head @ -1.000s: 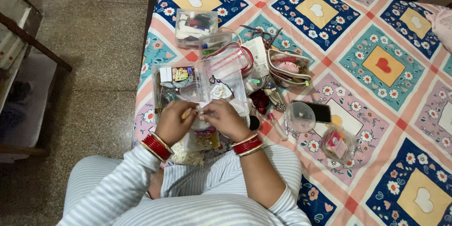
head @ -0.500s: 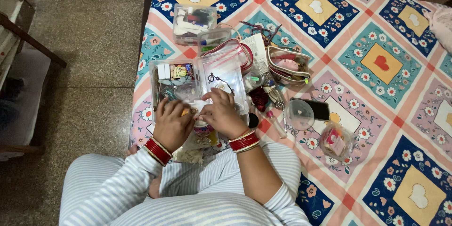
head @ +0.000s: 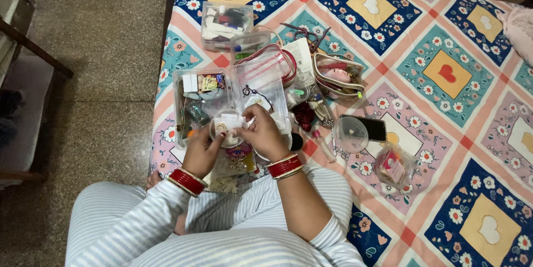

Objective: The person sits at a bed covered with small plastic containers and pouches of jewelry. They pick up jewelry pieces, wrap them in small plastic bags, and place the wrapped pieces into the storage containers, working through the items one at a time.

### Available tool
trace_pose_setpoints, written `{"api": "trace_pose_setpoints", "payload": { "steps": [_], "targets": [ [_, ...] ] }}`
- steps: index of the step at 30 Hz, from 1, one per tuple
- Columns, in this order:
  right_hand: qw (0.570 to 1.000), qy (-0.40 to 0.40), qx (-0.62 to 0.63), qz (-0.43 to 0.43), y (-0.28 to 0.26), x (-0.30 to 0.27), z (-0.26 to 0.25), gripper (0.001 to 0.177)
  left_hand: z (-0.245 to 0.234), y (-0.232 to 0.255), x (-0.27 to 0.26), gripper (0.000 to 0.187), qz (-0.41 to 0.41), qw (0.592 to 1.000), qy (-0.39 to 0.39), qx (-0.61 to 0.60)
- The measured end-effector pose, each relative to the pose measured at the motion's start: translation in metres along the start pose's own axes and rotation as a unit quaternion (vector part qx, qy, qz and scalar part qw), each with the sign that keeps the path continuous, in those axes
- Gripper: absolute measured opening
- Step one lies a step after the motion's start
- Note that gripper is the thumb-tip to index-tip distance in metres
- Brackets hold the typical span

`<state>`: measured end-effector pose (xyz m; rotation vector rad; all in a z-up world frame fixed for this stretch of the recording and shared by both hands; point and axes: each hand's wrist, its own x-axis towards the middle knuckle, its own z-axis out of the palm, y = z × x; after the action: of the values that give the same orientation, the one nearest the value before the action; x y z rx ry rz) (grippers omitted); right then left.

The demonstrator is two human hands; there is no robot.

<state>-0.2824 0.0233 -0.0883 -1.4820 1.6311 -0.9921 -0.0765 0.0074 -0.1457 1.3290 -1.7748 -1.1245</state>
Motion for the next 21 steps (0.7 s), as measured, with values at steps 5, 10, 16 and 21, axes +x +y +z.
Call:
{"api": "trace_pose_setpoints", "payload": {
  "steps": [5, 10, 16, 21],
  "targets": [
    [0.987, -0.030, 0.160, -0.006, 0.009, 0.004, 0.002, 0.030, -0.008, 0.001, 0.005, 0.050, -0.136, 0.948, -0.004, -0.288],
    [0.982, 0.160, 0.076, -0.065, 0.024, 0.033, -0.038, 0.017, -0.025, 0.009, 0.005, 0.051, -0.128, 0.971, 0.024, -0.201],
    [0.961, 0.130, -0.204, -0.135, 0.018, 0.062, -0.029, 0.019, -0.018, 0.008, 0.005, 0.048, -0.136, 0.970, 0.019, -0.202],
    [0.916, 0.120, -0.358, -0.137, 0.019, 0.080, -0.012, 0.019, -0.016, 0.011, 0.004, 0.048, -0.112, 0.982, 0.037, -0.149]
  ]
}}
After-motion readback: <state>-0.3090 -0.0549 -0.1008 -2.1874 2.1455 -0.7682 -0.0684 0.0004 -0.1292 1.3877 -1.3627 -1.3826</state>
